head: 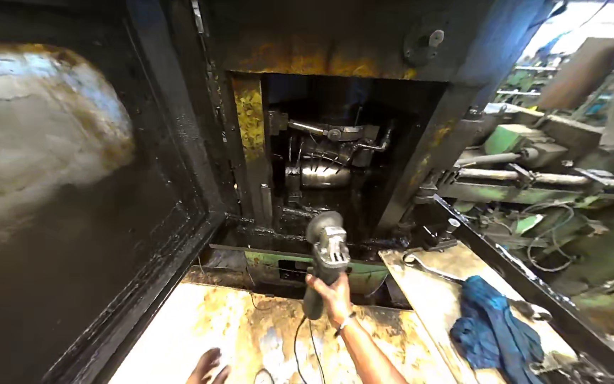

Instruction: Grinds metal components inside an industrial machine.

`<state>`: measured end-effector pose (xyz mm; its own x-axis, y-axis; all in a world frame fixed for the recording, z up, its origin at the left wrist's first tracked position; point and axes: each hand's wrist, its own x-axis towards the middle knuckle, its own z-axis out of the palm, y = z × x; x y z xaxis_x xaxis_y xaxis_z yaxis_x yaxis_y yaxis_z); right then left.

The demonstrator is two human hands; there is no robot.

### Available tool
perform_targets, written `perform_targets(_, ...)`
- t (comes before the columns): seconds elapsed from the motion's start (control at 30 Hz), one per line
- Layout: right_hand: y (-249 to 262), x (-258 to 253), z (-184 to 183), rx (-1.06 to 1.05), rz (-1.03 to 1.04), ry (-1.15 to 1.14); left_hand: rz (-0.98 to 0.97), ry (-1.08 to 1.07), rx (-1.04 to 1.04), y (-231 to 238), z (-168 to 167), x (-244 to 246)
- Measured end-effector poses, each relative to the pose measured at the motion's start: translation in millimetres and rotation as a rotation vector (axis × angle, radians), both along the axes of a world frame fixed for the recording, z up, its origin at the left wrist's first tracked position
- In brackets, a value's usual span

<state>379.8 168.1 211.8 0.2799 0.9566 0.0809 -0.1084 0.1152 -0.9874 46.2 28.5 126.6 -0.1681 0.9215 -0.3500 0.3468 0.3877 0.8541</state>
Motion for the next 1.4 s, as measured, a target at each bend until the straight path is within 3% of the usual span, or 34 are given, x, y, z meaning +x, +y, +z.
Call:
perform_targets(0.07, 16, -36, 1, -0.026, 0.086, 0.010, -0.328, 0.031, 0.342, 77, 9, 35)
perform_targets(0.13, 36, -68, 7, -0.031, 0.147, 0.015, -0.475, 0.059, 0.427, 140, 38, 69)
perform_targets(0.23, 69, -100, 34, 0.056, 0.210, -0.021, -0.431, -0.012, 0.500, 198, 67, 97)
perform_targets(0.33, 103, -110, 73, 0.158, 0.250, -0.170, -0.340, -0.109, 0.666, 247, 85, 92)
perform_targets(0.43, 136, -111, 111, 0.242, 0.253, -0.296, -0.353, 0.122, 0.862, 304, 129, 70)
perform_targets(0.53, 155, -104, 138, 0.212, 0.229, -0.509, -0.387, 0.535, 1.123, 363, 197, 22)
perform_targets(0.63, 152, -85, 119, 0.110, 0.344, -0.550, -0.435, 0.897, 1.221, 399, 261, -32)
perform_targets(0.7, 132, -64, 75, -0.028, 0.447, -0.559, -0.462, 1.071, 1.238, 417, 289, -58)
perform_targets(0.77, 99, -38, 24, -0.189, 0.469, -0.550, -0.496, 1.214, 1.218, 431, 296, -75)
perform_targets(0.87, 56, 1, -38, -0.396, 0.381, -0.477, -0.495, 1.318, 1.125, 436, 265, -80)
perform_targets(1.0, 52, 23, -60, -0.432, 0.361, -0.392, -0.459, 1.176, 0.971, 424, 160, -51)
perform_targets(1.1, 95, 17, -65, -0.369, 0.393, -0.334, -0.496, 0.943, 0.722, 403, 97, 4)
perform_targets(1.23, 167, -13, -78, -0.206, 0.389, -0.062, -0.517, 0.805, 0.494, 391, 51, 81)
perform_targets(1.4, 237, -29, -98, -0.185, -0.025, 0.282, -0.507, 0.780, 0.235, 413, 25, 163)
